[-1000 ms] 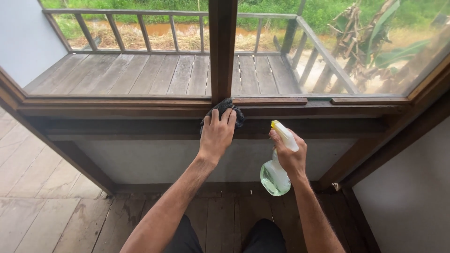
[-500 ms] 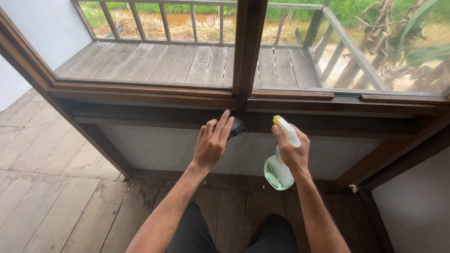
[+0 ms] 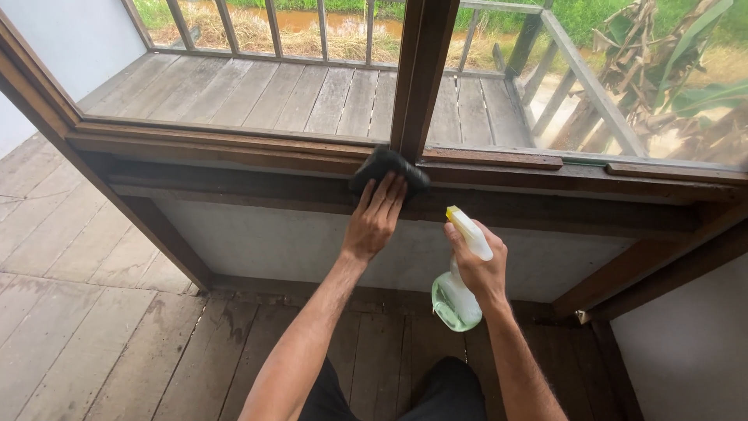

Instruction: The person cleans the wooden window frame by spraying a cleaning solution from a bottle and wiping with a dark cloth. They repeatedly spray and wipe along the lower and side edges of the frame, occasionally folding the cloth, while kneeling on a wooden floor.

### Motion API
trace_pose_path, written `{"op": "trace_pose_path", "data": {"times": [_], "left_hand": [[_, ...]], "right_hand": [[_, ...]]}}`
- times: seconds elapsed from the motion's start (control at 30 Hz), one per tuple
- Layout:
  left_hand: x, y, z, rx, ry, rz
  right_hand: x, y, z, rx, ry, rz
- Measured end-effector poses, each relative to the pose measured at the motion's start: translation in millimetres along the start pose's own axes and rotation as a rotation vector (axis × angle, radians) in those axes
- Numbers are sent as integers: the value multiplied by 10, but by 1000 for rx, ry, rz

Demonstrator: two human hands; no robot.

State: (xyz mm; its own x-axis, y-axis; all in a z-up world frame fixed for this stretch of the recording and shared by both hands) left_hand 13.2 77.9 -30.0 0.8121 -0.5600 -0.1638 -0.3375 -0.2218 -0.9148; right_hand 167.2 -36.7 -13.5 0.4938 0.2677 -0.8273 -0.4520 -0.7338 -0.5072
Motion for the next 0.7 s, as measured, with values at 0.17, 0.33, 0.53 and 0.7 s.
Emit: {"op": "trace_pose_path", "data": {"times": [0.17,0.33,0.53,0.7], "left_hand": [[66,527,205,-69,-10,37],[180,750,216,-155,-16,16],[151,739,22,-211,-39,77],[-14,14,-734,26,148,-31]], "right_hand": [[214,51,38,-9,38,43],[327,125,77,-13,46,69],[170,169,95,-19,10,64],[58,135,79,-6,-18,24]]}}
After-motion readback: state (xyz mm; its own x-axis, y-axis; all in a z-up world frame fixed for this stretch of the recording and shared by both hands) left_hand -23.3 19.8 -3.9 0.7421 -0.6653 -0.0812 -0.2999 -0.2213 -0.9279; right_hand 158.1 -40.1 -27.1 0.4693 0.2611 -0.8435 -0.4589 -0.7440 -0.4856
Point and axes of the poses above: each hand's wrist, its own y-axis away from the middle knuckle, its own z-axis out of the palm, x = y × z, the point moved 8 cm from there along -y, towards the middle knuckle, and after that the axes turned 11 degrees about -z, right-handed, at the moved point
